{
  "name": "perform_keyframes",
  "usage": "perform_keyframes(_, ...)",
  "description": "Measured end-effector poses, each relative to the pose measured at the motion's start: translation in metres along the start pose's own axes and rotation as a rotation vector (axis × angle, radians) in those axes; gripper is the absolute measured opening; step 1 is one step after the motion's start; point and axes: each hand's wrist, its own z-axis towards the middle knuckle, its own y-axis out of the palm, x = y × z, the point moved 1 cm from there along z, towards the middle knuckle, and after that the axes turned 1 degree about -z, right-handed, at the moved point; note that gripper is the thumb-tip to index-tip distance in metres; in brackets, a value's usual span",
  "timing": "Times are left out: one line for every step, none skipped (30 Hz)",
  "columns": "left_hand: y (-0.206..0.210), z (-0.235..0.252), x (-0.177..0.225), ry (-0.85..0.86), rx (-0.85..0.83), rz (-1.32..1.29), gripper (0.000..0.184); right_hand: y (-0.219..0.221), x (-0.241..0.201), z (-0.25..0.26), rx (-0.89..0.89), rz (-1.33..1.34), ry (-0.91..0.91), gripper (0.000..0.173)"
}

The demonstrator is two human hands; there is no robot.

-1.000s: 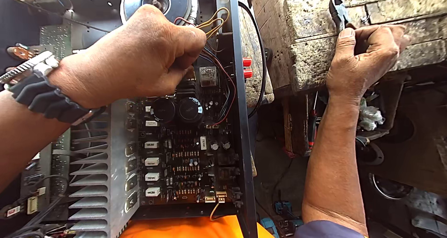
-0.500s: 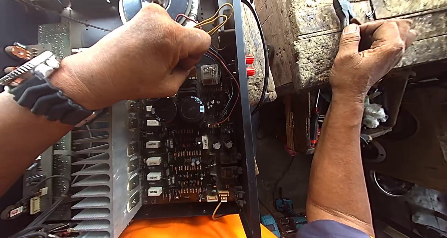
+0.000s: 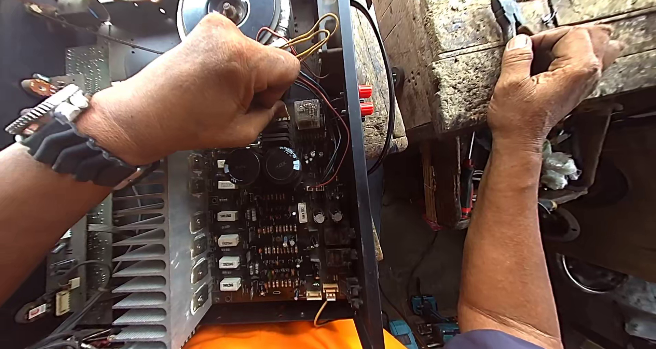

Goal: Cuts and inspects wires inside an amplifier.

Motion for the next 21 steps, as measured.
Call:
perform_keyframes(0.000, 0.000, 0.001, 0.005, -0.001, 0.007, 0.014, -0.002, -0.003, -0.002, -0.010, 0.004, 0.002, 0.037)
perform_keyframes(0.000, 0.001, 0.002, 0.011, -0.008, 0.015, 0.013, -0.008, -0.007, -0.006, -0.040, 0.007, 0.002, 0.035)
perform_keyframes(0.000, 0.001, 0.004, 0.014, -0.017, 0.026, 0.012, -0.016, -0.013, -0.013, -0.096, 0.008, -0.006, 0.032)
perform_keyframes(0.000, 0.001, 0.005, 0.013, -0.024, 0.034, 0.012, -0.020, -0.014, -0.017, -0.114, 0.015, -0.012, 0.030)
perform_keyframes(0.000, 0.001, 0.004, 0.013, -0.026, 0.035, 0.012, -0.020, -0.013, -0.018, -0.111, 0.016, -0.015, 0.030)
perform_keyframes(-0.001, 0.001, 0.004, 0.015, -0.024, 0.032, 0.012, -0.019, -0.012, -0.018, -0.103, 0.018, -0.016, 0.030)
perform_keyframes(-0.001, 0.001, 0.002, 0.016, -0.022, 0.025, 0.012, -0.017, -0.011, -0.018, -0.099, 0.018, -0.014, 0.030)
perform_keyframes(-0.001, 0.001, 0.001, 0.016, -0.018, 0.014, 0.013, -0.017, -0.010, -0.018, -0.093, 0.016, -0.010, 0.030)
perform_keyframes(-0.001, 0.000, 0.000, 0.015, -0.012, -0.003, 0.013, -0.016, -0.009, -0.017, -0.088, 0.011, -0.009, 0.030)
perform_keyframes(-0.001, 0.000, -0.002, 0.014, -0.002, -0.027, 0.012, -0.014, -0.007, -0.016, -0.081, 0.007, -0.009, 0.030)
perform_keyframes(-0.002, -0.001, -0.005, 0.006, 0.008, -0.062, 0.011, -0.012, -0.005, -0.015, -0.072, 0.005, -0.011, 0.030)
perform_keyframes(-0.003, -0.002, -0.007, -0.005, 0.014, -0.099, 0.008, -0.010, -0.003, -0.014, -0.062, 0.002, -0.013, 0.031)
perform_keyframes(-0.004, -0.003, -0.009, -0.027, 0.013, -0.133, 0.005, -0.010, -0.004, -0.014, -0.060, -0.015, -0.015, 0.032)
perform_keyframes(-0.005, -0.005, -0.010, -0.046, 0.007, -0.155, 0.005, -0.011, -0.005, -0.014, -0.065, -0.052, -0.023, 0.033)
perform_keyframes(-0.007, -0.005, -0.011, -0.058, 0.001, -0.159, 0.004, -0.014, -0.008, -0.013, -0.078, -0.108, -0.039, 0.035)
perform_keyframes(-0.009, -0.006, -0.010, -0.066, -0.010, -0.145, 0.004, -0.020, -0.013, -0.012, -0.095, -0.172, -0.074, 0.038)
perform_keyframes(-0.012, -0.006, -0.009, -0.072, -0.026, -0.135, 0.006, -0.027, -0.020, -0.008, -0.098, -0.209, -0.137, 0.040)
perform_keyframes(-0.015, -0.007, -0.008, -0.081, -0.043, -0.132, 0.008, -0.037, -0.033, -0.004, -0.091, -0.198, -0.215, 0.039)
perform_keyframes(-0.019, -0.008, -0.008, -0.096, -0.062, -0.131, 0.010, -0.048, -0.051, 0.001, -0.072, -0.141, -0.309, 0.036)
perform_keyframes(-0.024, -0.010, -0.007, -0.118, -0.078, -0.133, 0.011, -0.062, -0.074, 0.005, -0.068, -0.055, -0.431, 0.031)
perform_keyframes(-0.028, -0.012, -0.005, -0.142, -0.076, -0.134, 0.012, -0.077, -0.102, 0.007, -0.103, 0.027, -0.570, 0.025)
